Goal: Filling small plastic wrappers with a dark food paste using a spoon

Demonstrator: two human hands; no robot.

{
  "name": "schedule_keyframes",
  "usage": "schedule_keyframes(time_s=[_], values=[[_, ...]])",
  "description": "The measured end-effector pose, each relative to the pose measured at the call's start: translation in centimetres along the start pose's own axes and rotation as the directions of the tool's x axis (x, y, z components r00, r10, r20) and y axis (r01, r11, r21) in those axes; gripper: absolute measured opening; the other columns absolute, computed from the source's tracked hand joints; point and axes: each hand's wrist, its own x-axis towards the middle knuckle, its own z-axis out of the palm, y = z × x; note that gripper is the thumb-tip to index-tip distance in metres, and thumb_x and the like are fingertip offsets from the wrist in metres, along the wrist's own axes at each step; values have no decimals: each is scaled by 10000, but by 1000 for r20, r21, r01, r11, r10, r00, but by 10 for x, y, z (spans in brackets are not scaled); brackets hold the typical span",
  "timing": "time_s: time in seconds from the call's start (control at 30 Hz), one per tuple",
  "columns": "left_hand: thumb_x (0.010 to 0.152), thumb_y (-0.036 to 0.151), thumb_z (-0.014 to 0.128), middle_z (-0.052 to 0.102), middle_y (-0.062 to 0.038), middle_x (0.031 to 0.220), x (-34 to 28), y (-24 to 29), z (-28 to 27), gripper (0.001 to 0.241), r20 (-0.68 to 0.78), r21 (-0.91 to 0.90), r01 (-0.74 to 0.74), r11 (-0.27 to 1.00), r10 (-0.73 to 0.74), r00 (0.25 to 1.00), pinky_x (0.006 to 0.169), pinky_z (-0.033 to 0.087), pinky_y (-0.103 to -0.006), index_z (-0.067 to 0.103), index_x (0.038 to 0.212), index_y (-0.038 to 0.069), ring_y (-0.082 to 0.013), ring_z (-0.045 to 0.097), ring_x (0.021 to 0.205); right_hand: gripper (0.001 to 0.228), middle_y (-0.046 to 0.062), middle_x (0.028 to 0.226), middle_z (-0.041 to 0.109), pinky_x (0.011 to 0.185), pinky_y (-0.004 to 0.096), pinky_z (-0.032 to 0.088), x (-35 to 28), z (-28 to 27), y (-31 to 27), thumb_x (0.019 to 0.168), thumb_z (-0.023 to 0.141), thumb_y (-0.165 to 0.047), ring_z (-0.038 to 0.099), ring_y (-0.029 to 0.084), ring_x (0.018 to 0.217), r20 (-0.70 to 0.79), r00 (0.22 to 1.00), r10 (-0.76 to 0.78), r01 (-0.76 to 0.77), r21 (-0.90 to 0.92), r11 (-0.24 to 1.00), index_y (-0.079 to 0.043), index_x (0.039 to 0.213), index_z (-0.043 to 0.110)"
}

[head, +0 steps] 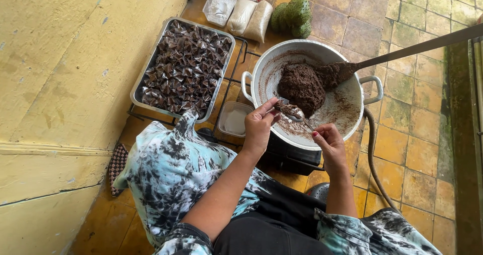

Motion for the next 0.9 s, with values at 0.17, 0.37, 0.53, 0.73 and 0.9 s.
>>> schedule_keyframes(time_s=[0.17, 0.37, 0.53, 0.73, 0.9], values=[[941, -99, 563, 729, -168, 1146, 3, -9, -4, 397, 5, 31, 1, 1000, -1, 1000, 841, 641, -281, 695, 1296, 19, -152, 706, 983, 155, 25, 762, 527, 736, 222, 424, -2, 4, -14, 976, 718, -128, 520, 84, 766, -7, 1000, -15, 15, -10, 1000, -61, 1082, 628], [927, -116, 553, 720, -178, 1158, 4, -10, -3, 411, -11, -2, 33, 999, -33, 999, 839, 647, -304, 684, 1299, 0, -167, 706, 971, 146, 20, 761, 540, 705, 212, 413, -3, 7, -15, 973, 718, -124, 517, 73, 754, 5, 1000, -10, 10, -12, 1000, -65, 1074, 629], [905, -129, 559, 701, -194, 1180, 7, -10, -7, 450, -15, -112, 89, 990, -91, 996, 840, 661, -353, 651, 1331, -15, -216, 728, 973, 113, 17, 776, 549, 672, 208, 385, 5, -11, -2, 1000, 676, -135, 527, 87, 751, -2, 1000, -22, 22, 79, 997, -78, 1070, 609], [915, -102, 493, 675, -181, 1266, 4, -4, -7, 574, -9, -103, 125, 987, -127, 992, 863, 655, -387, 564, 1456, 76, -233, 724, 998, 163, 145, 880, 626, 632, 318, 401, 6, -29, -4, 1020, 685, -152, 541, 211, 772, -146, 965, 218, -262, -528, 808, -19, 1108, 653], [1027, 46, 509, 673, -206, 1296, 1, -8, -8, 465, -8, -207, 214, 955, -221, 975, 869, 656, -418, 509, 1490, 92, -272, 745, 1008, 93, 9, 1017, 641, 886, 440, 421, 7, -42, 42, 932, 735, -328, 572, 237, 1040, -168, 986, 17, -168, -960, 224, -246, 976, 738]])
